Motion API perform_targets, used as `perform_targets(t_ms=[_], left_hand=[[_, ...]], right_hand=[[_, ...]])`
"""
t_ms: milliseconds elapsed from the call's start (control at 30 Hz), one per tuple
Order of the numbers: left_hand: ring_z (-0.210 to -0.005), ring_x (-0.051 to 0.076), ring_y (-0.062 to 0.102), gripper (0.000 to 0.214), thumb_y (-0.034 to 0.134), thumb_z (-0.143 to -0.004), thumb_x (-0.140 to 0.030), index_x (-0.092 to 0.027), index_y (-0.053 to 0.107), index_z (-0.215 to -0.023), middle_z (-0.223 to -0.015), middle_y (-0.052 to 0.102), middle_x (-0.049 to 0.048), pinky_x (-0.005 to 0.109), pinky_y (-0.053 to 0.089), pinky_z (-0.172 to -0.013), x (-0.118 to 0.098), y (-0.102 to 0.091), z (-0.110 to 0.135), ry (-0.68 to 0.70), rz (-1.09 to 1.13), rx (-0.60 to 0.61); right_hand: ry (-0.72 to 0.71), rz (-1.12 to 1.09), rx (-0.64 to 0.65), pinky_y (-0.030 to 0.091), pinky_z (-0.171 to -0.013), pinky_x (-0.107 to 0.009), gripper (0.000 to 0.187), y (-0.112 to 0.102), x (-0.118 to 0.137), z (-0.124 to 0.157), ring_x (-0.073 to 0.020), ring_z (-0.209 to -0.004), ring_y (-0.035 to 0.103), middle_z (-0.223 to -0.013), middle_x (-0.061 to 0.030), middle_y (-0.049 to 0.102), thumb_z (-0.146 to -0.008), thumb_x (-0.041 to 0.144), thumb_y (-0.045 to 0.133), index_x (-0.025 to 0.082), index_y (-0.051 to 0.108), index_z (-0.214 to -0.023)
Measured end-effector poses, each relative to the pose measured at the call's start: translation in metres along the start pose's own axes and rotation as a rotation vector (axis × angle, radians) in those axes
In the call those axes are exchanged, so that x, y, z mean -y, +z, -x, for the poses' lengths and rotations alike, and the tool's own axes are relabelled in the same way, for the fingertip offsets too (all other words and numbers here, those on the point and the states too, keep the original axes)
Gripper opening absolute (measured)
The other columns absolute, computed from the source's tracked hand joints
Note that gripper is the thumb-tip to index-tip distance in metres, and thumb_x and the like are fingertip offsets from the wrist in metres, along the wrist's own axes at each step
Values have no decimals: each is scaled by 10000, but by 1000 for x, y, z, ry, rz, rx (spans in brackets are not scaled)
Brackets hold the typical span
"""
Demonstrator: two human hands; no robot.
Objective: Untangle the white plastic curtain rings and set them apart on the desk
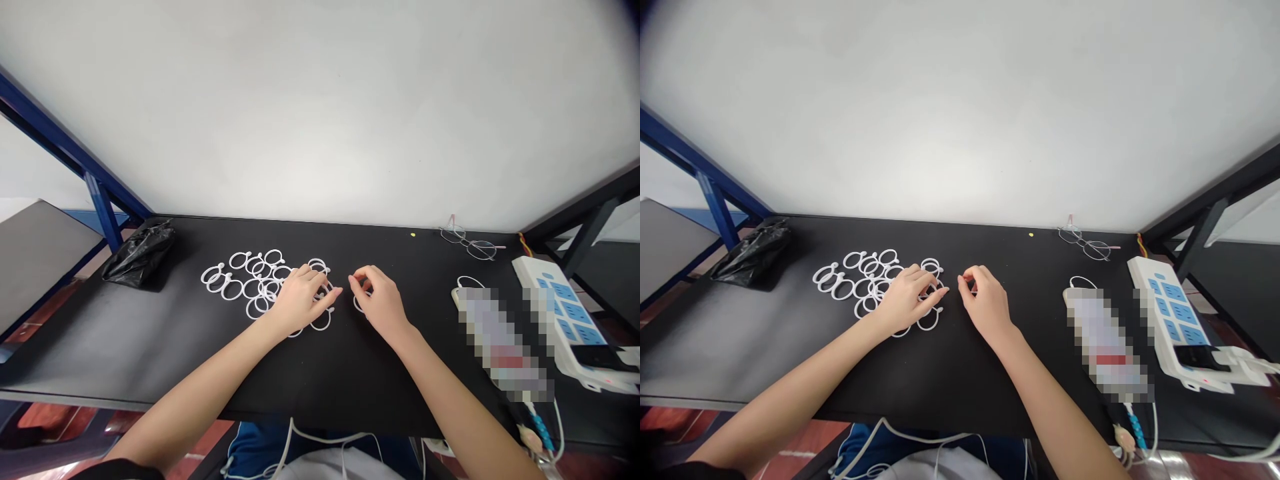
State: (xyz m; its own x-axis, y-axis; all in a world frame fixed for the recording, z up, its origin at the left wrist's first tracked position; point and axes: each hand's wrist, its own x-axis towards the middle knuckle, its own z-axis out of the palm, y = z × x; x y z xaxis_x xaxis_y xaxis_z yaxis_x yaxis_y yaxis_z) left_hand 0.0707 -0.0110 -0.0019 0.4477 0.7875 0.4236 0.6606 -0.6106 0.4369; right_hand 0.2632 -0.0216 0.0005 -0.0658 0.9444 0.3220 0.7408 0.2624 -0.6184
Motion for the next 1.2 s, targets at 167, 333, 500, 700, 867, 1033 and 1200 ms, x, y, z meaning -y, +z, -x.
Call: perform_targets(t_ms=[167,333,500,700,867,1033,1200], left_hand=[[-734,190,517,282,569,-919,-347,-171,587,-700,-702,586,39,342,445,-706,3,3,1,-4,-42,17],[-767,187,511,234,553,-918,-270,-165,584,-712,-785,586,50,356,458,-740,3,4,2,-11,-66,47],[-771,186,504,190,518,-926,-246,-166,588,-769,-816,575,47,358,451,-736,4,5,2,-14,-70,25],[-841,201,521,109,509,-930,-231,-173,589,-884,-957,596,71,370,461,-775,1,3,2,-10,-52,2],[-949,225,548,192,505,-935,-230,-187,549,-1117,-1080,603,92,394,462,-839,-2,2,3,42,-4,-27],[-1018,239,555,317,515,-941,-220,-196,505,-1256,-1123,628,88,406,444,-886,-3,2,4,120,-1,22],[-929,227,561,243,496,-958,-225,-179,557,-1188,-983,657,76,411,447,-882,-2,2,3,160,-14,66]], right_hand=[[-13,-41,79,493,-634,-288,26,5,-2,3,-185,-799,630,-930,-36,634,-854,223,573,223,594,-870],[-83,-124,100,539,-773,-363,144,11,-8,3,-210,-905,632,-1067,-68,621,-807,126,571,210,597,-922],[-146,-178,86,560,-784,-379,259,13,-9,3,-212,-922,643,-1084,-91,630,-783,23,472,194,613,-916],[-111,-318,38,616,-747,-366,197,6,-4,0,-192,-856,667,-1068,-88,637,-823,75,494,196,640,-877],[-46,-475,-47,630,-802,-387,79,2,2,-1,-205,-915,670,-1017,-75,647,-839,160,590,206,653,-827],[2,-653,-33,611,-859,-391,46,5,7,2,-203,-962,670,-1006,-64,655,-845,211,646,210,662,-802],[57,-806,13,603,-869,-412,99,7,12,4,-218,-971,676,-997,-68,659,-820,271,700,205,643,-773]])
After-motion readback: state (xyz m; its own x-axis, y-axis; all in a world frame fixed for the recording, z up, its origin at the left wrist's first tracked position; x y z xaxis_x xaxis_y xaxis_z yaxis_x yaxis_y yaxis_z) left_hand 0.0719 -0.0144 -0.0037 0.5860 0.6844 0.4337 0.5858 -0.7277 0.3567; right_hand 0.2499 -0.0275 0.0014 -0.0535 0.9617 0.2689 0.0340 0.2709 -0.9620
